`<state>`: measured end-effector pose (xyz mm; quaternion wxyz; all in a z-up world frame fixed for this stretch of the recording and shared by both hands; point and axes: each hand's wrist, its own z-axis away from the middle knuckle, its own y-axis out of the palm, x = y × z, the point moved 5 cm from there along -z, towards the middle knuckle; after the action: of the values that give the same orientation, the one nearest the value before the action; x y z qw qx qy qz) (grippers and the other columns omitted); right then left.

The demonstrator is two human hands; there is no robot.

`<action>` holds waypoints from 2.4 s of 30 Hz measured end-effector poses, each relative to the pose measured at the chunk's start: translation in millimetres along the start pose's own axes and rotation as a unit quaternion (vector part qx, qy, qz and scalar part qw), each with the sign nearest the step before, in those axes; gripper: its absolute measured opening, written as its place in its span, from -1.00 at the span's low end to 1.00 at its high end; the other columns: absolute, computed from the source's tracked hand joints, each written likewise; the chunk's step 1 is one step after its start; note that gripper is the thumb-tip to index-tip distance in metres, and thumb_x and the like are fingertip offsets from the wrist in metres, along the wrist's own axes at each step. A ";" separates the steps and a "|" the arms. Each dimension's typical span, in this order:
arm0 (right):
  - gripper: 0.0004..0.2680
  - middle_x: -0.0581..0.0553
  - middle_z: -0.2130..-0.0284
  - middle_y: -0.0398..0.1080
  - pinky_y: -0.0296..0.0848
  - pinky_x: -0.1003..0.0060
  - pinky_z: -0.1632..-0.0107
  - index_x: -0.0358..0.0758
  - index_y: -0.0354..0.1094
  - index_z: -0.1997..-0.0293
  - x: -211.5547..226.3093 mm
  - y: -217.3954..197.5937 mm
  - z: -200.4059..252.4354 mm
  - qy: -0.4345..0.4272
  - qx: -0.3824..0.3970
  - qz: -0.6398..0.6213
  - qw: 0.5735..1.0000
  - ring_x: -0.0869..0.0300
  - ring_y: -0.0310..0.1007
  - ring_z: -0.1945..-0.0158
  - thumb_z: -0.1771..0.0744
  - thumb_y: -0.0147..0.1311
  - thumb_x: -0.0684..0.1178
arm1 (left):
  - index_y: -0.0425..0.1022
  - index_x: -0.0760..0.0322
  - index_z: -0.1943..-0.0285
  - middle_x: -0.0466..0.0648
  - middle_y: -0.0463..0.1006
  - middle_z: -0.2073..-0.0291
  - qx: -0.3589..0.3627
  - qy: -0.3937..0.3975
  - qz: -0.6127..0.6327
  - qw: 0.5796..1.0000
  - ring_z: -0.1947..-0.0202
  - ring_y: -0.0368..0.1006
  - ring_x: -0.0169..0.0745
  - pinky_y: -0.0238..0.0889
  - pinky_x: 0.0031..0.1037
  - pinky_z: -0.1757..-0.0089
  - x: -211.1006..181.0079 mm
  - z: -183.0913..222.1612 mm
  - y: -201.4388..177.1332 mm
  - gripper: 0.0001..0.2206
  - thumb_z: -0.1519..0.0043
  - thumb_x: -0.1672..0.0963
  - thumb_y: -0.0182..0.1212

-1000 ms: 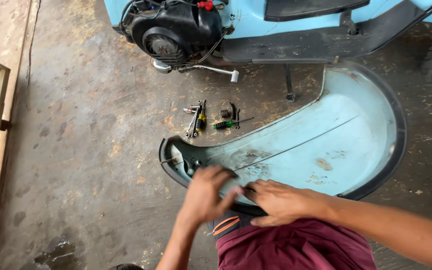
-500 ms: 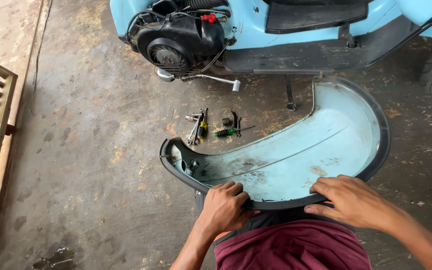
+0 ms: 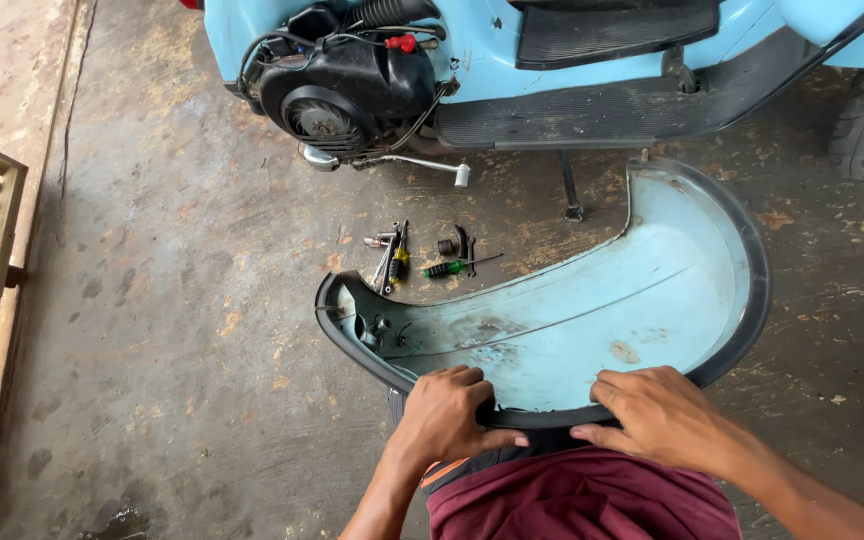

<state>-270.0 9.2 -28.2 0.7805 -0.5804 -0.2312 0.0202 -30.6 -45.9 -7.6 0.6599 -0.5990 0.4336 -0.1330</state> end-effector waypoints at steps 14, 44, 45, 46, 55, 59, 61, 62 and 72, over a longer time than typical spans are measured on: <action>-0.79 0.01 0.15 0.60 0.57 0.20 0.21 -0.02 0.46 -0.02 -53.9 -75.3 -16.9 0.179 -0.109 -0.103 0.972 0.16 0.53 0.40 -0.31 0.12 0.07 | 0.58 0.28 0.53 -0.11 0.48 0.61 0.087 -0.115 0.029 0.989 0.59 0.38 -0.08 0.26 -0.32 0.40 27.4 15.6 12.8 -0.34 -0.19 -0.31 0.11; -0.75 -0.41 -0.02 0.48 0.29 -0.15 -0.29 -0.40 0.40 -0.18 -120.2 -148.2 -2.8 0.108 -0.292 -0.373 0.874 -0.19 0.45 -0.18 -0.39 -0.12 -0.23 | 0.48 0.23 -0.18 0.04 0.60 -0.06 -0.252 0.029 0.382 0.889 -0.18 0.48 0.17 0.37 -0.10 -0.12 -66.5 -239.6 21.8 -0.65 -0.24 0.10 0.38; -0.75 -0.38 -0.01 0.48 0.31 -0.13 -0.27 -0.41 0.40 -0.18 -120.2 -146.8 1.9 0.100 -0.295 -0.370 0.875 -0.16 0.45 -0.18 -0.39 -0.11 -0.22 | 0.50 0.20 -0.21 0.01 0.63 -0.08 -0.244 0.022 0.415 0.877 -0.20 0.48 0.12 0.35 -0.13 -0.15 -69.8 -241.2 27.4 -0.65 -0.25 0.11 0.37; -0.75 -0.38 -0.01 0.48 0.31 -0.13 -0.27 -0.41 0.40 -0.18 -119.9 -148.8 4.6 0.104 -0.296 -0.372 0.874 -0.16 0.45 -0.18 -0.39 -0.11 -0.22 | 0.50 0.20 -0.21 0.01 0.63 -0.08 -0.239 0.022 0.416 0.877 -0.20 0.48 0.12 0.35 -0.13 -0.15 -74.2 -245.5 28.4 -0.65 -0.25 0.11 0.37; -0.76 -0.43 0.01 0.44 0.27 -0.21 -0.28 -0.51 0.35 -0.16 -125.6 -149.9 13.5 0.072 -0.316 -0.367 0.872 -0.22 0.43 -0.19 -0.38 -0.11 -0.25 | 0.62 0.24 0.14 -0.02 0.68 0.18 -0.311 0.082 0.469 0.822 0.08 0.63 -0.09 0.45 -0.34 0.04 -93.0 -259.3 27.9 -0.89 -0.21 0.16 0.40; -0.76 -0.46 0.04 0.44 0.27 -0.25 -0.27 -0.57 0.34 -0.14 -124.1 -155.9 14.1 0.073 -0.317 -0.373 0.869 -0.25 0.45 -0.16 -0.38 -0.12 -0.27 | 0.63 0.29 0.14 0.05 0.68 0.19 -0.313 0.094 0.465 0.823 0.09 0.63 0.01 0.46 -0.28 0.06 -96.1 -261.2 25.3 -0.91 -0.24 0.18 0.37; -0.77 -0.45 0.07 0.44 0.28 -0.26 -0.26 -0.59 0.34 -0.13 -124.9 -155.2 13.8 0.073 -0.317 -0.373 0.869 -0.26 0.46 -0.13 -0.38 -0.12 -0.28 | 0.63 0.31 0.12 0.08 0.67 0.19 -0.311 0.100 0.465 0.823 0.08 0.63 0.04 0.45 -0.24 0.05 -96.4 -260.7 25.0 -0.92 -0.25 0.20 0.34; -0.76 -0.44 0.07 0.43 0.28 -0.25 -0.26 -0.58 0.34 -0.14 -126.1 -154.3 13.6 0.072 -0.315 -0.375 0.869 -0.25 0.45 -0.13 -0.38 -0.13 -0.28 | 0.62 0.32 0.11 0.09 0.67 0.18 -0.310 0.105 0.465 0.822 0.07 0.62 0.06 0.45 -0.22 0.04 -96.9 -260.6 24.1 -0.92 -0.26 0.20 0.33; -0.77 -0.43 0.09 0.41 0.32 -0.24 -0.22 -0.55 0.34 -0.14 -129.3 -152.1 17.0 0.061 -0.320 -0.360 0.874 -0.25 0.44 -0.13 -0.38 -0.14 -0.28 | 0.60 0.34 0.07 0.05 0.65 0.17 -0.386 0.177 0.383 0.820 0.11 0.63 0.12 0.50 -0.20 0.10 -105.1 -260.2 23.3 -0.92 -0.29 0.22 0.28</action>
<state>-428.0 -63.8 71.0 0.5183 -0.6748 -0.3700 -0.3729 -290.9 -142.8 39.1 0.2843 -0.5565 0.7534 0.2048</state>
